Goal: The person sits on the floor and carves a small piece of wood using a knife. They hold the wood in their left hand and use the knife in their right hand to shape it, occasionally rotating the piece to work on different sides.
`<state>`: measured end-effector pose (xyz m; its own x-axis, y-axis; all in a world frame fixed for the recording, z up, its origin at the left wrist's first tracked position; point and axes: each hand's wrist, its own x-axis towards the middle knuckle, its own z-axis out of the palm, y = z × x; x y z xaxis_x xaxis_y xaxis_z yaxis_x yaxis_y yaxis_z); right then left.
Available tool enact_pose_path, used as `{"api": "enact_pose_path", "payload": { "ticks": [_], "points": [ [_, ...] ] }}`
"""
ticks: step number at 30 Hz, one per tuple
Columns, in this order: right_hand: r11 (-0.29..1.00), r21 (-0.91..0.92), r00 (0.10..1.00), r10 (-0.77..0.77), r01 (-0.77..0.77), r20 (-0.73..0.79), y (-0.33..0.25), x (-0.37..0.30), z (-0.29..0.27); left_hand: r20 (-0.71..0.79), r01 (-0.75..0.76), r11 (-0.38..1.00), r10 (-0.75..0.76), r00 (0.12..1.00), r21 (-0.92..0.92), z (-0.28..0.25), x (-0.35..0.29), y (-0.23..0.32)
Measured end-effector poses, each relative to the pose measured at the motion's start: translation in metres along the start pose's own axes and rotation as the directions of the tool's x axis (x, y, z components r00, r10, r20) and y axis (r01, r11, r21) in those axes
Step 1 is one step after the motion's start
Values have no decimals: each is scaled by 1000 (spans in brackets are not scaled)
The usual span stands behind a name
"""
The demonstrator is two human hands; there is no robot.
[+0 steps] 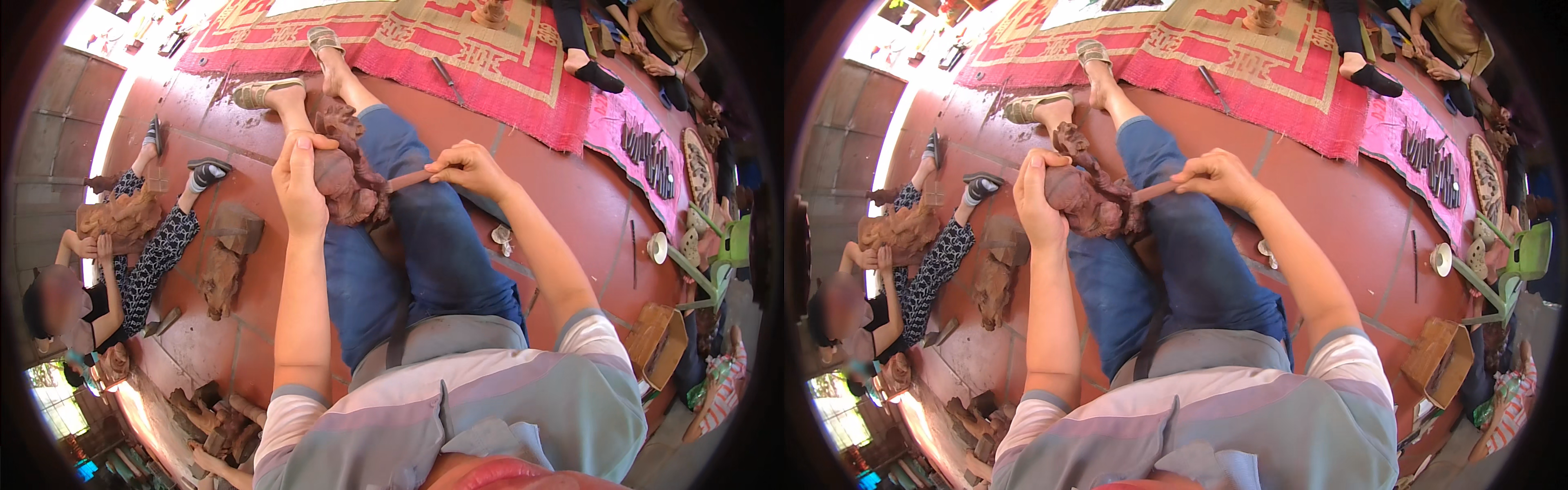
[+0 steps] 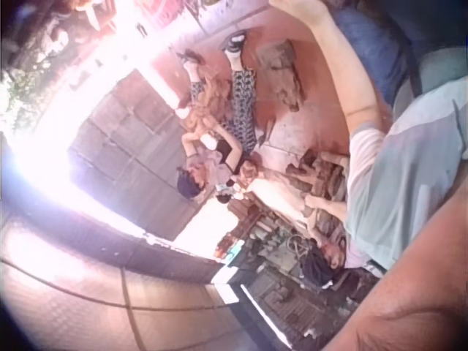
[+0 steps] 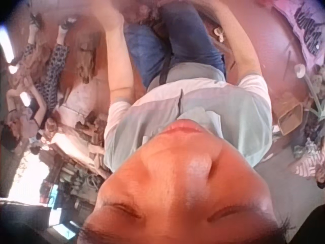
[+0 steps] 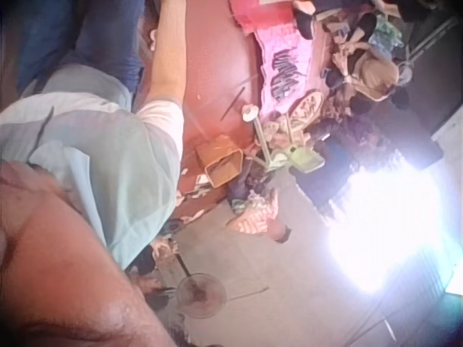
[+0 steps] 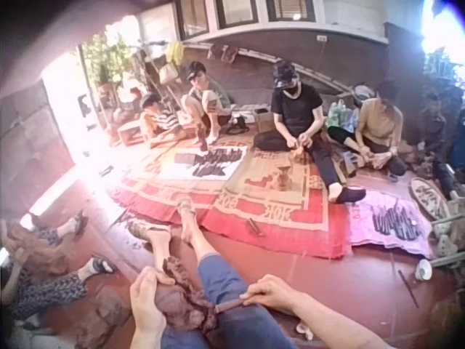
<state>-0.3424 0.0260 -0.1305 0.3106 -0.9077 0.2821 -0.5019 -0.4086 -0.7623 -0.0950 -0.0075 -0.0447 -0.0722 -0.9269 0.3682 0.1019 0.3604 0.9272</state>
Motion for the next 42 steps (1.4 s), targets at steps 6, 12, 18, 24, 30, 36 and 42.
{"api": "enact_pose_path", "payload": {
  "ticks": [6,12,18,24,30,36,42],
  "points": [
    [951,201,969,-247,237,25,-29,23,35,-26,79,995,-81,996,-53,3,0,4],
    [936,322,982,174,-141,-78,-18,-30,13,-39,62,997,-64,997,-52,-3,-5,0],
    [967,253,1000,-20,13,24,-13,0,62,-55,75,997,-76,996,-15,-3,-3,6],
    [939,342,994,15,22,-104,-34,-18,23,-17,-95,944,106,994,317,9,1,-5],
    [998,50,994,-32,27,107,-19,0,34,-134,126,992,-123,983,14,-20,-2,-15],
    [771,636,976,135,3,-168,-38,-26,32,-82,130,991,-133,988,-43,-5,-9,-8],
    [857,505,973,190,-100,-131,-25,-38,69,-75,178,979,-186,980,-97,-9,-3,-9]
  ]
}}
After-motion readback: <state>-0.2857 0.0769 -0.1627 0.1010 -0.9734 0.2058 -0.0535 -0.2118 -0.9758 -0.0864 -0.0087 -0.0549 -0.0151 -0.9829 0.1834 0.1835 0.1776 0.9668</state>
